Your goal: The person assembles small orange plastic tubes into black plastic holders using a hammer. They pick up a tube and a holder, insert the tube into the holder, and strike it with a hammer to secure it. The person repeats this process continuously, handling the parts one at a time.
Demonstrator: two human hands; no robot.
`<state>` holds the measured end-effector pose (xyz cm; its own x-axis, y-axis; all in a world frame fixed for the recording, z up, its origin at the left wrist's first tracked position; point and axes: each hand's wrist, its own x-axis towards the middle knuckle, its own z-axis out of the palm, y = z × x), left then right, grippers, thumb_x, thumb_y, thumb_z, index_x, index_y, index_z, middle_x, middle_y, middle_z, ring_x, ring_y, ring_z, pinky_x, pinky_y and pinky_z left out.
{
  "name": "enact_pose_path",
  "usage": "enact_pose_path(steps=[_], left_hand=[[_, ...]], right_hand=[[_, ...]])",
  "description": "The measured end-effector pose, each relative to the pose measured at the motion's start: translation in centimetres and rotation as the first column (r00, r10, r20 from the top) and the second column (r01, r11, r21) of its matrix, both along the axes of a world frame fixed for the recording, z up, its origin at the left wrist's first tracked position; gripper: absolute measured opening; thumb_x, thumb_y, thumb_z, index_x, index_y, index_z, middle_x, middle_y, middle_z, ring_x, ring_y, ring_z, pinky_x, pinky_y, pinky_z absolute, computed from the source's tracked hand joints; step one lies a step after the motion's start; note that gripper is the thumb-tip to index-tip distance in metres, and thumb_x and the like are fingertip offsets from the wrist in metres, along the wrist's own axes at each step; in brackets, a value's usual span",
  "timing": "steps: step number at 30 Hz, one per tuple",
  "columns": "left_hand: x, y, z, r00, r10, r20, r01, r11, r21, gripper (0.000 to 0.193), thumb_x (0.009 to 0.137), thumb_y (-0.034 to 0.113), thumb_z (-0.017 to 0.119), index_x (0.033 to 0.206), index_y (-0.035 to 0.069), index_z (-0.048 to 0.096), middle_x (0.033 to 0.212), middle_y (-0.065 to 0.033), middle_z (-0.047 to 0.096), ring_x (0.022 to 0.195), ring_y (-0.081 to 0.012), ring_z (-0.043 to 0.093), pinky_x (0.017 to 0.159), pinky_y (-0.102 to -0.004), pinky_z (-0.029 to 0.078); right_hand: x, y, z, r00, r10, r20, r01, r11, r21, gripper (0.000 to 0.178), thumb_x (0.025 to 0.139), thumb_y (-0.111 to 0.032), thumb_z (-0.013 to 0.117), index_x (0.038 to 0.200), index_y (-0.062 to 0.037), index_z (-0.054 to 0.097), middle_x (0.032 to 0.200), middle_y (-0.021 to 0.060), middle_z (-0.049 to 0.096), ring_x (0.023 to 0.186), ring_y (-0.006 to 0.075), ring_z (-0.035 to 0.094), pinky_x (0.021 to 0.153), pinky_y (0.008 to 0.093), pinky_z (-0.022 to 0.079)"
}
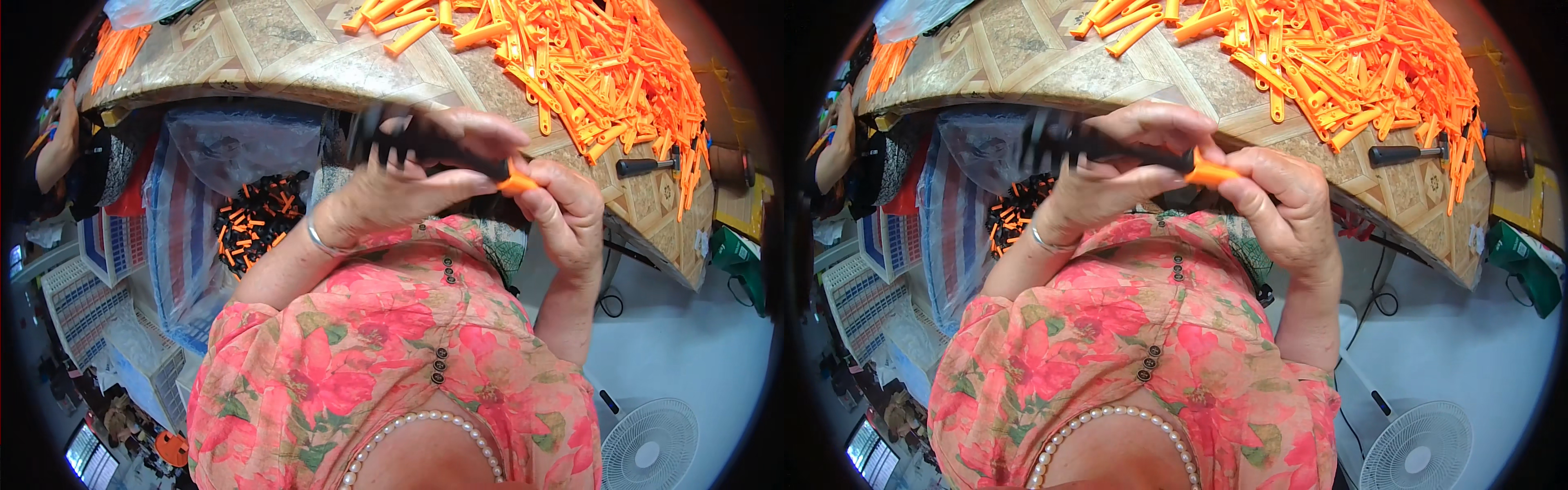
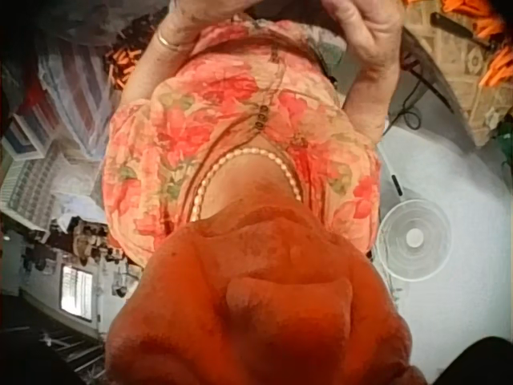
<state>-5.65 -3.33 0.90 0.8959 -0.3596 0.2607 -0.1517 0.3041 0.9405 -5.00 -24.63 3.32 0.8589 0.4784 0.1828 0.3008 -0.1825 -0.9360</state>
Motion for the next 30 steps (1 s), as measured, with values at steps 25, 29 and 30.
enact_pose_path(steps=[25,29,30], left_hand=[[-1.3,0.1,-2.2,0.804,-0.291,-0.519,0.358,0.933,0.031,0.023,0.104,0.020,0.044,0.106,0.001,0.057,0.068,0.0015,0.052,0.051,-0.0038,0.048,0.049,-0.0184,0.041],[-1.4,0.0,-2.2,0.812,-0.183,-0.555,0.226,0.974,0.010,0.023,0.103,0.020,0.043,0.104,0.002,0.056,0.069,0.0009,0.051,0.052,-0.0046,0.049,0.050,-0.0189,0.043],[-1.1,0.0,-2.2,0.804,-0.160,-0.572,0.193,0.981,-0.004,0.023,0.103,0.021,0.043,0.103,0.002,0.056,0.069,0.0007,0.051,0.052,-0.0048,0.049,0.050,-0.0191,0.044]], right_hand=[[3.5,-0.1,1.1,0.924,0.182,0.336,0.018,0.858,-0.514,0.013,0.080,-0.017,0.069,0.088,-0.0056,0.067,0.081,0.0093,0.064,0.077,0.0270,0.063,0.067,0.0362,0.050],[3.4,-3.5,1.7,0.740,-0.269,0.616,0.563,0.749,-0.349,0.014,0.082,-0.018,0.069,0.091,-0.0076,0.068,0.084,0.0087,0.066,0.076,0.0254,0.065,0.068,0.0343,0.051],[3.7,-5.3,0.8,0.605,-0.417,0.678,0.745,0.598,-0.296,0.013,0.085,-0.019,0.068,0.093,-0.0089,0.069,0.085,0.0080,0.068,0.075,0.0257,0.066,0.067,0.0347,0.051]])
